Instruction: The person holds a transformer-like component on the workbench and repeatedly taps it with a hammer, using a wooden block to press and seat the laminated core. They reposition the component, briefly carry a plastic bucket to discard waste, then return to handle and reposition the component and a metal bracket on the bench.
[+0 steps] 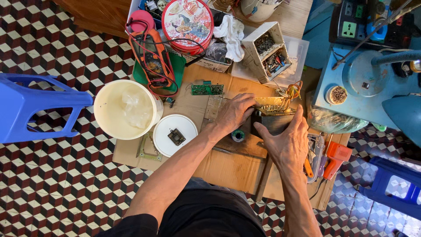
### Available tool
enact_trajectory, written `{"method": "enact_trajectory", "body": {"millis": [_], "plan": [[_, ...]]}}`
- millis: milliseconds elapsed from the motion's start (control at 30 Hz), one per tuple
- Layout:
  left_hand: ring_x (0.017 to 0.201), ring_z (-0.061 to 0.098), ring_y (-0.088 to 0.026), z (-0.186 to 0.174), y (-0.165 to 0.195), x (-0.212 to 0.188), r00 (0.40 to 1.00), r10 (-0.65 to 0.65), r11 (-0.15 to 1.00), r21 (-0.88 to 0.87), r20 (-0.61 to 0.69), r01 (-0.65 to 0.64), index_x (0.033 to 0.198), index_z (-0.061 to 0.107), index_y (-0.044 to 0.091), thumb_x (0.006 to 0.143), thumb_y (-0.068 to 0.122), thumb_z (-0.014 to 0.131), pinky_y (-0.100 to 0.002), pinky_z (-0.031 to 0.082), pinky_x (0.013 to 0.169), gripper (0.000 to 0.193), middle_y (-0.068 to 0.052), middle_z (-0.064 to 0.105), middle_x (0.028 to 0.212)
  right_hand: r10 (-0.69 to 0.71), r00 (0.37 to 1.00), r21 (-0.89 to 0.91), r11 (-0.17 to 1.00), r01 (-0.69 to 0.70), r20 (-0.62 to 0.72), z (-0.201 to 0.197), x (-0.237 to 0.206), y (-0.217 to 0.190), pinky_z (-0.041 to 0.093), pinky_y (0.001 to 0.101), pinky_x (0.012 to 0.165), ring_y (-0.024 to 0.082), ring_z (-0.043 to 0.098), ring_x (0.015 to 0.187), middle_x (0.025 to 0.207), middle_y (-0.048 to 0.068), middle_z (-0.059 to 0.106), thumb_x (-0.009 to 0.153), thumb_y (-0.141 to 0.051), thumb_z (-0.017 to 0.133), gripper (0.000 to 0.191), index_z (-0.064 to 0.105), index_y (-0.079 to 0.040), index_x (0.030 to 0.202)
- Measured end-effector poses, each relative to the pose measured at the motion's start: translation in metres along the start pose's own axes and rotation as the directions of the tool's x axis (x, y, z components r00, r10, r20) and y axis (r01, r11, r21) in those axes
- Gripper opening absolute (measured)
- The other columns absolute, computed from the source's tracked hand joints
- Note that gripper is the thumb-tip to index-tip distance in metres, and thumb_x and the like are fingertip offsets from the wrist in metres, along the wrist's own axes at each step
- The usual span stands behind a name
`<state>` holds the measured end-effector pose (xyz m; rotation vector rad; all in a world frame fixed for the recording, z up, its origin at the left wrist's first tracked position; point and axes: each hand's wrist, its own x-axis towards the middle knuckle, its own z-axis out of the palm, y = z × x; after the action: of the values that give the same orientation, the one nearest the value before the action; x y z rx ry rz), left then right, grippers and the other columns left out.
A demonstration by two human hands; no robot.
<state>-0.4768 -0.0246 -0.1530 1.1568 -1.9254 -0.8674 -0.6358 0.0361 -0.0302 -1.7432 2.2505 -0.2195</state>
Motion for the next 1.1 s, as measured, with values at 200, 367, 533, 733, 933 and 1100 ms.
{"method": "enact_trajectory", "body": {"millis": [200, 367, 533, 733, 933, 1100], "plan": [[0.122, 0.061, -0.034, -0.003, -0.005, 0.002, 0.999, -0.007, 1.000, -0.028, 0.031, 0.008, 0.110, 0.066, 0.006, 0.087, 0.006, 0.072, -0.043, 0.052, 0.100, 0.025, -0.012, 0.063, 0.133, 0.062, 0.998, -0.065, 0.996, -0.063, -0.018, 0.008, 0.008, -0.012, 0.043, 0.0559, 0.100, 0.049, 0.047, 0.126, 0.138, 0.035, 0.044, 0.066, -0.060, 0.089, 0.130, 0.019, 0.002, 0.156], [0.123, 0.060, -0.036, -0.006, -0.002, 0.000, 1.000, -0.025, 0.997, -0.068, 0.012, 0.026, 0.111, 0.066, 0.006, 0.087, 0.003, 0.069, -0.044, 0.052, 0.099, 0.024, -0.015, 0.061, 0.135, 0.047, 0.986, 0.083, 0.996, -0.034, -0.161, 0.026, -0.001, -0.006, 0.036, 0.0577, 0.107, 0.047, 0.041, 0.133, 0.141, 0.033, 0.042, 0.071, -0.047, 0.090, 0.120, 0.023, -0.001, 0.159], [0.118, 0.064, -0.033, -0.007, 0.008, -0.006, 0.986, -0.163, 0.969, -0.192, -0.034, 0.154, 0.132, 0.058, 0.007, 0.092, 0.002, 0.058, -0.042, 0.052, 0.104, 0.040, -0.014, 0.064, 0.128, 0.049, 0.977, 0.141, 0.990, -0.020, -0.207, 0.034, -0.006, -0.003, 0.035, 0.0586, 0.108, 0.047, 0.041, 0.132, 0.141, 0.032, 0.042, 0.073, -0.045, 0.090, 0.118, 0.024, 0.000, 0.160], [0.121, 0.057, -0.040, 0.003, 0.032, -0.046, 0.871, -0.345, 0.935, -0.047, -0.349, 0.352, 0.135, 0.052, 0.002, 0.094, 0.014, 0.065, -0.048, 0.043, 0.102, 0.044, -0.021, 0.064, 0.129, 0.017, 0.980, 0.132, 0.991, 0.009, -0.196, 0.027, -0.001, -0.004, 0.035, 0.0585, 0.108, 0.046, 0.043, 0.131, 0.139, 0.031, 0.043, 0.070, -0.043, 0.092, 0.117, 0.027, 0.000, 0.157], [0.130, 0.060, -0.031, 0.024, 0.004, -0.055, 0.739, -0.670, 0.615, -0.505, 0.072, 0.606, 0.146, 0.047, 0.000, 0.099, 0.031, 0.057, -0.040, 0.047, 0.107, 0.058, -0.022, 0.062, 0.140, -0.049, 0.989, 0.135, 0.989, 0.068, -0.139, 0.019, 0.007, -0.008, 0.037, 0.0556, 0.109, 0.045, 0.043, 0.131, 0.138, 0.029, 0.044, 0.067, -0.042, 0.091, 0.116, 0.029, -0.001, 0.155], [0.131, 0.060, -0.022, 0.026, -0.007, -0.046, 0.675, -0.734, 0.464, -0.665, 0.081, 0.584, 0.146, 0.053, 0.003, 0.101, 0.034, 0.046, -0.033, 0.044, 0.110, 0.055, -0.014, 0.063, 0.142, -0.162, 0.978, 0.199, 0.962, 0.186, -0.131, 0.018, 0.015, -0.014, 0.040, 0.0539, 0.107, 0.043, 0.045, 0.131, 0.137, 0.030, 0.044, 0.068, -0.038, 0.092, 0.114, 0.030, 0.001, 0.155]]}}
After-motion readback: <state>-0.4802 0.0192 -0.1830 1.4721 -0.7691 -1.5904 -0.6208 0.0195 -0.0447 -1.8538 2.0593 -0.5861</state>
